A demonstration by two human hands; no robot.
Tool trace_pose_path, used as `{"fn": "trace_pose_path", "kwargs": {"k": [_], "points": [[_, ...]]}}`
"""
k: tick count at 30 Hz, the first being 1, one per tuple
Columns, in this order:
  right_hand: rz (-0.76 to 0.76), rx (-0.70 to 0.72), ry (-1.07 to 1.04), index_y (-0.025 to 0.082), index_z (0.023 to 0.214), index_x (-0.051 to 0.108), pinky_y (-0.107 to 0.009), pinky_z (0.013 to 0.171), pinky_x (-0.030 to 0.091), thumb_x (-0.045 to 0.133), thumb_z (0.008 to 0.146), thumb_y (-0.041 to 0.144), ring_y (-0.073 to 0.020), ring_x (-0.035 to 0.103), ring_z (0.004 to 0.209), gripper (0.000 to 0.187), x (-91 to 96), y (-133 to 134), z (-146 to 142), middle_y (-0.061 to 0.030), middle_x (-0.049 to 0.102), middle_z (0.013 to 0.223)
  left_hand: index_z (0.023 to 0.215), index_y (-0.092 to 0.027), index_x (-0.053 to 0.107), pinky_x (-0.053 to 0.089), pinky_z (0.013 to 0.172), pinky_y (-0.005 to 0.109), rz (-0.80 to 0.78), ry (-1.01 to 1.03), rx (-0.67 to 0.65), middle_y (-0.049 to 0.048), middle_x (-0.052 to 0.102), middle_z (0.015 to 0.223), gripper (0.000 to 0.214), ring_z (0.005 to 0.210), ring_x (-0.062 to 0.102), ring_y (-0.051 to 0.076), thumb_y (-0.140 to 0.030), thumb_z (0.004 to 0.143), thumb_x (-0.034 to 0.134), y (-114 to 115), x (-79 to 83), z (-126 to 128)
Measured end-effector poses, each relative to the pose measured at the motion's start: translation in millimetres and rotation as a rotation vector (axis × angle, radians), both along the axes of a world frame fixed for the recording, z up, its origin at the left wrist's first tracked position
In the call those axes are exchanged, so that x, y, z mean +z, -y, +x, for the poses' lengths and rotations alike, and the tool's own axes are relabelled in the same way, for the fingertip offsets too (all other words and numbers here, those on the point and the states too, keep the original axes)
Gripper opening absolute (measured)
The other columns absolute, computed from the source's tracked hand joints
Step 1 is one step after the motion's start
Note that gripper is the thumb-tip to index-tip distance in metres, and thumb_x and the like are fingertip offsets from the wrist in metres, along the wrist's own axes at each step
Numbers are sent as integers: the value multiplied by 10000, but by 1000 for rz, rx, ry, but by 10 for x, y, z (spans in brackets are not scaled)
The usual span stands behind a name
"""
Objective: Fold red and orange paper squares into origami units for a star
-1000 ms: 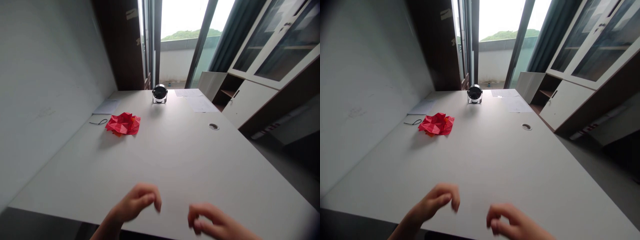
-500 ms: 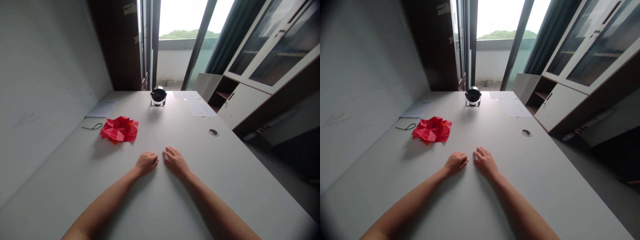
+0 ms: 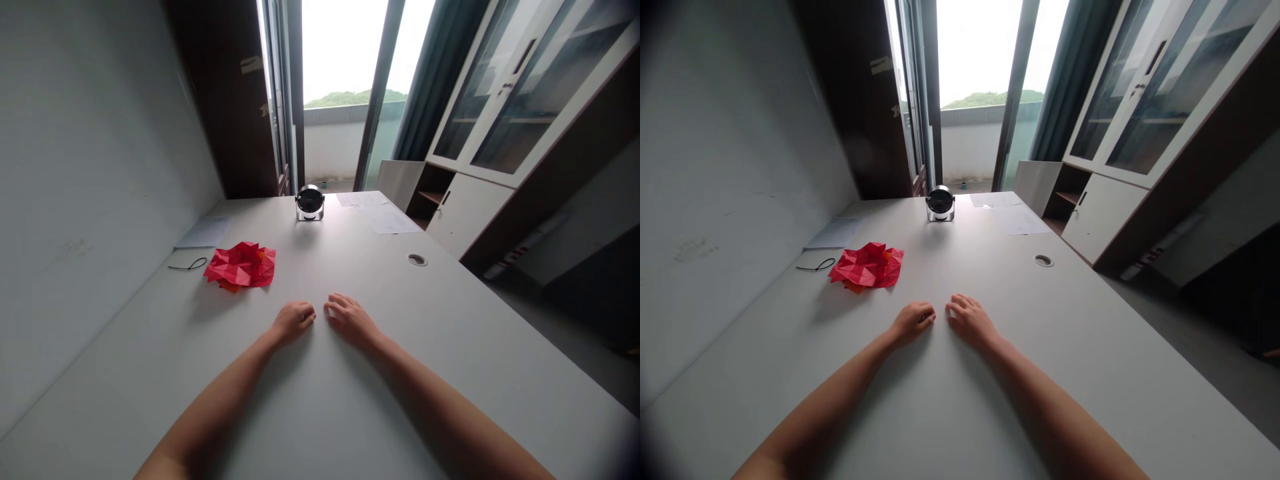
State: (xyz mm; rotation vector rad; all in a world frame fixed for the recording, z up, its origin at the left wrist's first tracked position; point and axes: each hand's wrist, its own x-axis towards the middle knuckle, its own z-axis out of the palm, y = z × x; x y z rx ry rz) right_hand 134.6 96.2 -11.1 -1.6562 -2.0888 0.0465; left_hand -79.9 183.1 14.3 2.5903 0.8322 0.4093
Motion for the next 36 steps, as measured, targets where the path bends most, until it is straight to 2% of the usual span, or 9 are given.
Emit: {"fn": "trace_pose_path", "kwargs": {"k": [11,15,18,22,25,27,31,33,36], "points": [[-32,-18,19,256,1230,627,-461,1086,398,576,893,261,-264,487,1301,341,-18,-31,-117,-99,557,1378,824,-219,659,411,739,263,21,62,25,17,631,793,183,781,564,162,-280,914,511,-50,-42,-76],[-20,-10,17,261,1236,618,-464,1093,389,568,895,253,-263,480,1305,345,-16,-22,-115,-95,557,1373,819,-213,647,433,794,286,70,109,152,33,633,828,201,837,569,179,-272,925,488,-177,-44,-146],[-9,-8,13,254,1223,613,-462,1092,389,548,902,232,-263,477,1304,328,18,-9,-154,-95,562,1362,862,-212,643,438,881,326,160,158,294,55,636,909,205,934,571,208,-280,940,467,-316,20,-250],[9,13,-1,250,1172,622,-444,1086,392,505,927,217,-255,491,1282,274,71,12,-265,-93,584,1321,1070,-223,622,409,1000,413,324,199,551,92,616,1116,200,1099,536,269,-266,920,497,-604,116,-479],[17,29,-3,239,1142,628,-420,1077,395,497,927,207,-248,506,1256,253,92,22,-332,-91,591,1303,1263,-206,553,350,1084,486,372,174,720,134,535,1312,405,1259,452,324,-280,866,582,-872,69,-682],[14,35,-4,232,1131,632,-410,1066,400,502,917,193,-245,514,1240,253,96,5,-328,-91,590,1303,1315,-185,536,316,1116,509,349,131,774,154,509,1374,472,1309,418,337,-279,856,593,-1029,-24,-798],[-24,154,-31,240,1111,650,-398,1027,431,552,889,210,-237,548,1188,244,84,-132,-189,-80,614,1270,1335,-200,566,329,1116,501,259,137,857,143,540,1384,419,1304,451,310,-282,945,438,-1172,-170,-907],[-14,191,-92,238,1062,667,-384,998,451,552,890,212,-227,575,1140,209,65,-231,-108,-72,641,1220,1360,-218,556,325,1122,501,268,162,842,127,530,1410,432,1314,447,301,-287,967,390,-1142,-141,-883],[17,160,-219,222,974,687,-351,939,479,525,910,206,-204,615,1038,175,29,-334,-42,-68,674,1130,1407,-228,513,293,1143,509,333,179,782,111,495,1456,456,1346,415,299,-302,989,348,-979,8,-736]]}}
